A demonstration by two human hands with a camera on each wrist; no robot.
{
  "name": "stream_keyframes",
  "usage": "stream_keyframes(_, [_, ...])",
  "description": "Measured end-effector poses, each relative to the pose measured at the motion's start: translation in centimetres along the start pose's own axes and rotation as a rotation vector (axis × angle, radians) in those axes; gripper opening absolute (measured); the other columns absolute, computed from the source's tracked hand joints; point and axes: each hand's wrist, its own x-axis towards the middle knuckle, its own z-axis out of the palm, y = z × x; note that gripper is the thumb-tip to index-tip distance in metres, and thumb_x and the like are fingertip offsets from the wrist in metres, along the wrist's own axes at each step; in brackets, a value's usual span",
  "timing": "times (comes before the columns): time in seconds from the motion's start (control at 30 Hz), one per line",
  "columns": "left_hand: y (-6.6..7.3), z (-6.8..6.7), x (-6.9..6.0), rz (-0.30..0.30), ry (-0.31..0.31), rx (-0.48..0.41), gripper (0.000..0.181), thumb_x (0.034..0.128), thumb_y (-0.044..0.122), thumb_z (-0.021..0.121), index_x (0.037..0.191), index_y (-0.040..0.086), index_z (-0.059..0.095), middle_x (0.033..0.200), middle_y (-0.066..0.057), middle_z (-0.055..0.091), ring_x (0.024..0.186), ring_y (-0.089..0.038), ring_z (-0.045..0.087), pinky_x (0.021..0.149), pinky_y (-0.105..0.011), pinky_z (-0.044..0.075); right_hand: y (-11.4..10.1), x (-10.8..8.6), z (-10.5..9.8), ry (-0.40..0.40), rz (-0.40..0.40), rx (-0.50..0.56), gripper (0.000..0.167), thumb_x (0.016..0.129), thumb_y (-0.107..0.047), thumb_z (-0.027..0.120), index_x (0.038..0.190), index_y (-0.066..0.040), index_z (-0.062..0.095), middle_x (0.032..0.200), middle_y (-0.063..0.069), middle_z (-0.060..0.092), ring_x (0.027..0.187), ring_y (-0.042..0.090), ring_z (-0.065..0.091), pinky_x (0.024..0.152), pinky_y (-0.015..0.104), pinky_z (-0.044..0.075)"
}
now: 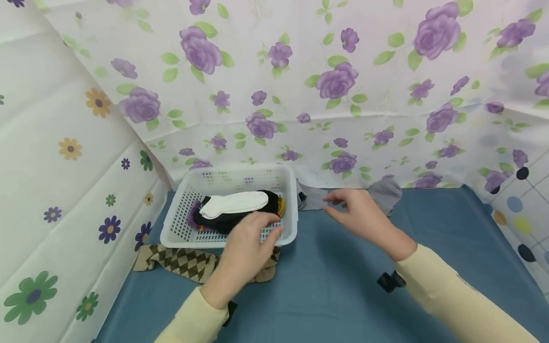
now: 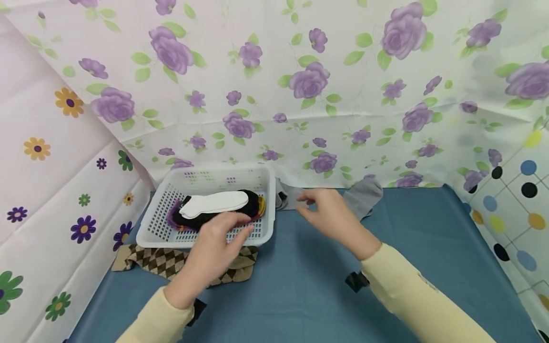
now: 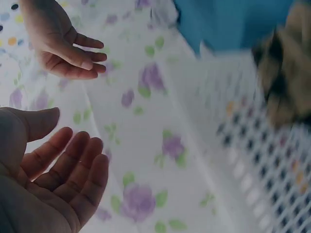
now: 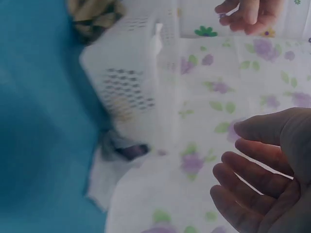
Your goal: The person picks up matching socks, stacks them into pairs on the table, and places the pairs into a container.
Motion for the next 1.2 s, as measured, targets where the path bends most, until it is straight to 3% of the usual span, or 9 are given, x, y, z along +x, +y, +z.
stream_keyframes(0.07, [0.3, 1.0, -1.0, 0.029, 0.005, -0.016, 0.019, 0.0892, 0.033, 0.063, 0.102, 0.020, 0.067, 0.099, 0.008, 0.065, 0.091, -0.007, 0.062, 0.074, -0.025, 0.052, 1.2, -1.4, 0.6, 0.016, 0.005, -0.038, 0.020, 0.088, -0.028, 0.066, 0.107, -0.022, 0.068, 0.107, -0.002, 0.068, 0.098, 0.017, 0.064, 0.079, 0.039, 0.053])
stream_keyframes(0.13, [0.5, 2.0, -2.0, 0.051, -0.001, -0.038, 0.019, 0.0890, 0.034, 0.063, 0.101, 0.020, 0.068, 0.098, 0.008, 0.066, 0.090, -0.005, 0.061, 0.074, -0.023, 0.052, 2.4, -2.7, 1.2, 0.016, 0.033, -0.066, 0.020, 0.087, -0.027, 0.067, 0.106, -0.022, 0.068, 0.107, -0.001, 0.068, 0.098, 0.018, 0.064, 0.070, 0.037, 0.053])
stream_keyframes(0.27, [0.2, 4.0, -4.0, 0.033, -0.085, -0.081, 0.018, 0.0904, 0.036, 0.061, 0.101, 0.023, 0.067, 0.096, 0.009, 0.065, 0.090, -0.005, 0.061, 0.074, -0.023, 0.052, 4.9, -4.4, 2.6, -0.004, 0.082, -0.116, 0.020, 0.085, -0.026, 0.068, 0.105, -0.022, 0.069, 0.107, 0.000, 0.068, 0.097, 0.019, 0.064, 0.059, 0.028, 0.049])
stream_keyframes(0.37, [-0.2, 5.1, -4.9, -0.015, -0.179, -0.055, 0.020, 0.0907, 0.039, 0.060, 0.104, 0.025, 0.065, 0.099, 0.009, 0.064, 0.092, -0.006, 0.061, 0.075, -0.025, 0.052, 6.6, -4.8, 3.0, 0.003, 0.097, -0.148, 0.023, 0.084, -0.025, 0.070, 0.107, -0.019, 0.068, 0.110, 0.004, 0.067, 0.090, 0.019, 0.065, 0.059, 0.028, 0.048])
stream_keyframes(0.53, [-0.8, 6.3, -5.4, -0.078, -0.309, 0.017, 0.027, 0.0898, 0.039, 0.061, 0.110, 0.022, 0.064, 0.105, 0.005, 0.064, 0.095, -0.010, 0.061, 0.077, -0.030, 0.052, 9.5, -3.9, 2.7, 0.060, 0.105, -0.206, 0.037, 0.083, -0.023, 0.071, 0.117, -0.012, 0.063, 0.123, 0.013, 0.059, 0.104, 0.029, 0.059, 0.073, 0.043, 0.051])
stream_keyframes(0.67, [-1.0, 6.9, -5.7, -0.088, -0.373, 0.060, 0.032, 0.0883, 0.038, 0.063, 0.113, 0.018, 0.064, 0.106, 0.002, 0.065, 0.097, -0.013, 0.061, 0.078, -0.033, 0.052, 12.2, -2.4, 2.1, 0.089, 0.128, -0.255, 0.058, 0.080, -0.023, 0.074, 0.131, -0.007, 0.052, 0.136, 0.023, 0.046, 0.121, 0.043, 0.044, 0.084, 0.060, 0.043])
stream_keyframes(0.87, [-1.1, 7.5, -6.0, -0.031, -0.389, 0.113, 0.033, 0.0884, 0.039, 0.063, 0.112, 0.017, 0.065, 0.104, 0.002, 0.065, 0.094, -0.014, 0.061, 0.079, -0.034, 0.051, 15.1, -0.5, 1.5, 0.024, 0.233, -0.293, 0.075, 0.079, -0.030, 0.074, 0.140, -0.004, 0.038, 0.141, 0.029, 0.033, 0.127, 0.051, 0.031, 0.083, 0.068, 0.037])
stream_keyframes(1.2, [-1.0, 8.0, -5.8, 0.039, -0.363, 0.185, 0.035, 0.0878, 0.039, 0.064, 0.113, 0.015, 0.063, 0.102, 0.001, 0.063, 0.091, -0.014, 0.059, 0.077, -0.032, 0.050, 18.3, 0.1, 3.5, -0.114, 0.358, -0.231, 0.102, 0.080, -0.056, 0.064, 0.148, 0.000, 0.013, 0.143, 0.033, 0.029, 0.120, 0.052, 0.040, 0.088, 0.066, 0.037])
